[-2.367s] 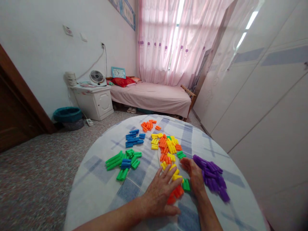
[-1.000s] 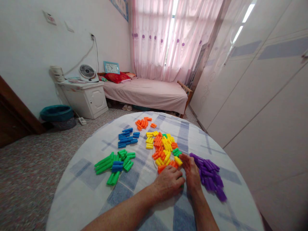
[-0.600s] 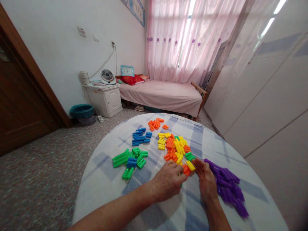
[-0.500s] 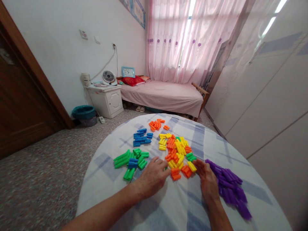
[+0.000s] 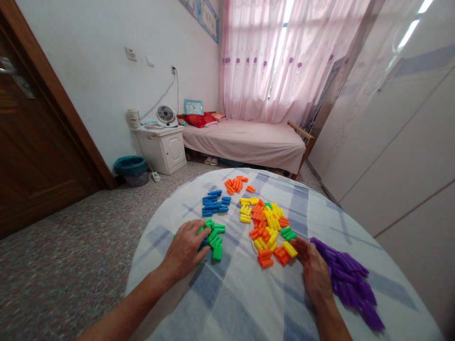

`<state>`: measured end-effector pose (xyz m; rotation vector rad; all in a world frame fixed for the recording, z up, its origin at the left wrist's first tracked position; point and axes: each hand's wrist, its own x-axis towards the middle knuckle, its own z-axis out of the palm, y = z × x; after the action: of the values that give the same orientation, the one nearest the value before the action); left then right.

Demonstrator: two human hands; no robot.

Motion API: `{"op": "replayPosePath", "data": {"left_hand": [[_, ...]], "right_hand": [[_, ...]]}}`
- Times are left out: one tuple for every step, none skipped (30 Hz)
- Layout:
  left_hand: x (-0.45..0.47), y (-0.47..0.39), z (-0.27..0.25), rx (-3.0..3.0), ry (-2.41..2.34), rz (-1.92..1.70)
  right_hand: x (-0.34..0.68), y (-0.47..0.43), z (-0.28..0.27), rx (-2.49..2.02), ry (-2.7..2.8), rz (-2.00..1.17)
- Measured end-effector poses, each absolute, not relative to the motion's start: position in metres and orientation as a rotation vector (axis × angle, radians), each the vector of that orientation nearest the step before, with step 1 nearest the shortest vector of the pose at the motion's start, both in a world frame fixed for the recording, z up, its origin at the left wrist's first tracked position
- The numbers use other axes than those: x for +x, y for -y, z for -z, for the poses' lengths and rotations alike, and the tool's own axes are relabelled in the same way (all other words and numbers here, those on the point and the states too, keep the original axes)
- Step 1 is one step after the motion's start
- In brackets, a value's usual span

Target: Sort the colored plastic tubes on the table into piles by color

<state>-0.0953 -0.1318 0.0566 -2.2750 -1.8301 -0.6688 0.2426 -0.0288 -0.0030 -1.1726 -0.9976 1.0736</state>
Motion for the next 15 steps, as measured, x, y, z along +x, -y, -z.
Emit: {"op": "replayPosePath", "data": {"left_hand": [[-0.101, 0.131, -0.056, -2.251, 1.866, 0.660], [-0.106, 0.130, -0.054, -2.245, 1.891, 0.650], [-0.109, 0.128, -0.052, -2.255, 1.904, 0.643], [-0.111, 0.127, -0.050, -2.274, 1.913, 0.637], [-0.111, 0.126, -0.048, -2.292, 1.925, 0.634], [-0.110, 0.126, -0.047, -2.307, 1.939, 0.631], [-0.109, 0.126, -0.047, -2.318, 1.956, 0.633], [-0.108, 0.127, -0.048, -2.323, 1.976, 0.649], [-0.106, 0.127, -0.051, -2.324, 1.998, 0.684], [-0.105, 0.127, -0.055, -2.323, 2.021, 0.740], [-0.105, 0.126, -0.061, -2.317, 2.043, 0.810], [-0.105, 0.123, -0.067, -2.307, 2.059, 0.884], [-0.105, 0.118, -0.073, -2.292, 2.070, 0.949], [-0.106, 0.111, -0.079, -2.274, 2.073, 0.992], [-0.108, 0.101, -0.084, -2.255, 2.073, 1.005]], "right_hand": [[0.242, 0.029, 0.003, -1.178, 0.976, -1.096], [0.242, 0.029, 0.002, -1.183, 0.953, -1.123], [0.242, 0.029, 0.002, -1.184, 0.932, -1.145], [0.242, 0.029, 0.002, -1.183, 0.929, -1.154], [0.242, 0.029, 0.001, -1.186, 0.934, -1.157], [0.242, 0.029, 0.001, -1.190, 0.942, -1.156], [0.243, 0.029, 0.001, -1.194, 0.950, -1.155], [0.244, 0.029, 0.002, -1.199, 0.959, -1.155], [0.244, 0.028, 0.002, -1.205, 0.965, -1.155], [0.245, 0.028, 0.003, -1.210, 0.970, -1.156], [0.245, 0.028, 0.004, -1.215, 0.971, -1.153], [0.246, 0.027, 0.005, -1.220, 0.974, -1.148], [0.246, 0.027, 0.005, -1.223, 0.979, -1.137], [0.246, 0.026, 0.006, -1.224, 0.987, -1.122], [0.246, 0.026, 0.006, -1.222, 1.001, -1.102]]}}
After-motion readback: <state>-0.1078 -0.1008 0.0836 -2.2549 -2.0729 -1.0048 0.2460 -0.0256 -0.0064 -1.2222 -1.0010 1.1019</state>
